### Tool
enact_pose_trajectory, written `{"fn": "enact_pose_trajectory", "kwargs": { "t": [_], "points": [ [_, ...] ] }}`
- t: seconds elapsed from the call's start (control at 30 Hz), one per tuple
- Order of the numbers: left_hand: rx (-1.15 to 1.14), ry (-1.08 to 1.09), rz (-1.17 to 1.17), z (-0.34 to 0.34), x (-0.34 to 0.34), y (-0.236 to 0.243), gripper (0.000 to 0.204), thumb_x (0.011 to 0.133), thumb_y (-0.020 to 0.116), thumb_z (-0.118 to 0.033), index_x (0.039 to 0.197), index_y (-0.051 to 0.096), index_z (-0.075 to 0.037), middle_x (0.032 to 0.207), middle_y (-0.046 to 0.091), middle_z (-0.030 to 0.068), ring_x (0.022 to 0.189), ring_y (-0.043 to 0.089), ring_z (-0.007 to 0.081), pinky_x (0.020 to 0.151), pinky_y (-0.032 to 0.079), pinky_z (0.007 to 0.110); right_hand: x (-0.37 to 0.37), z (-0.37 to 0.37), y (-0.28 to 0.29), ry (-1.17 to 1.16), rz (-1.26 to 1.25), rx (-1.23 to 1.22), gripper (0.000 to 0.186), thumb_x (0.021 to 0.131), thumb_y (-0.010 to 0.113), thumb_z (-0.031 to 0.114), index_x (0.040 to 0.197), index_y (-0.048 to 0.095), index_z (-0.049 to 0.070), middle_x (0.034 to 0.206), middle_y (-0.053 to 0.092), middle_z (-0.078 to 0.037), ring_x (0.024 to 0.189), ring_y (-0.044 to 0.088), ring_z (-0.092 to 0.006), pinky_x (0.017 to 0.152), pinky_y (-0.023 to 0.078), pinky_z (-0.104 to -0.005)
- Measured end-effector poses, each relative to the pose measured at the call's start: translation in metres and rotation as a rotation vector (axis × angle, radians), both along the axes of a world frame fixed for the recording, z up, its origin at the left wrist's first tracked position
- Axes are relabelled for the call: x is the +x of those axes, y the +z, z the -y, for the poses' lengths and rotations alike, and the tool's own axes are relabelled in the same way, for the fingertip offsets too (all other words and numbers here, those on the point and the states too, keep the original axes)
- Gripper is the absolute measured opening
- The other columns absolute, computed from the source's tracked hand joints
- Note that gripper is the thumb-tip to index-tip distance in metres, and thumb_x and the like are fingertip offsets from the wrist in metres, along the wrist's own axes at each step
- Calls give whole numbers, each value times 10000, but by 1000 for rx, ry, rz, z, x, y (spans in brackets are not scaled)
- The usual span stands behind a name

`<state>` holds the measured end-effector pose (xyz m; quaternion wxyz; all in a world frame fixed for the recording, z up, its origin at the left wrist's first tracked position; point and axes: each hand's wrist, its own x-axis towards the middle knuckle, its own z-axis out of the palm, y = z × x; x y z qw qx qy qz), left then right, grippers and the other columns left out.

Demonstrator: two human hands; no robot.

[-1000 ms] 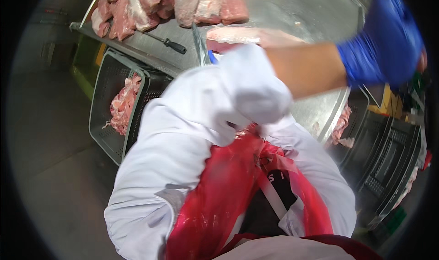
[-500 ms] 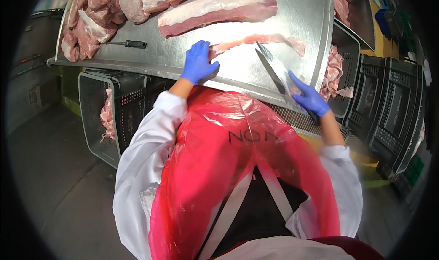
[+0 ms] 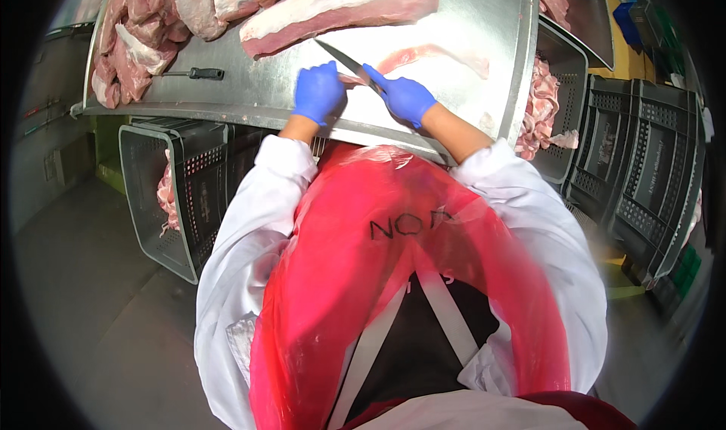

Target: The person uses a knife to trim fat and separate portions of raw meat on a stainless steel table. They repeatedly cut away fat layers and place trimmed pieces into a nearby bin while handling multiple large cuts of meat.

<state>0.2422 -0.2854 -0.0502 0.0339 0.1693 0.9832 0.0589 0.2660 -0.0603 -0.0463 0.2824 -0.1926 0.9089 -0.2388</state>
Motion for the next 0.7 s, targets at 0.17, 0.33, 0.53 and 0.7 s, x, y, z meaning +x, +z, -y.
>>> {"fn": "enact_pose_trajectory", "kwargs": {
  "t": [0.17,0.33,0.53,0.7],
  "points": [
    [96,410,-269,86,-35,48,201,856,624,-199,1006,657,-69,836,698,239,787,687,452,697,537,555,37,-55,8,74,-24,62,837,891,462,10,1612,184,332,895,698,-224,829,699,-382,766,541,-480],
    [111,557,-445,266,-1,120,196,911,550,-164,1038,638,-44,714,647,149,597,639,297,538,482,402,16,-125,2,253,-488,-94,627,933,588,171,1529,438,296,798,658,-174,917,609,-387,915,463,-470],
    [-22,1108,-270,523,150,169,359,902,598,-297,1107,624,-4,901,699,194,797,709,312,691,575,435,-63,-134,-7,369,-324,-26,621,946,565,127,1533,419,268,1058,686,-211,897,649,-431,827,521,-468],
    [-456,1052,-418,424,122,152,597,785,720,-392,1211,620,15,1220,623,286,1118,610,441,967,488,518,-16,-153,11,61,-88,-192,659,953,594,140,1560,364,251,1076,709,-174,843,687,-339,804,543,-443]
  ]
}}
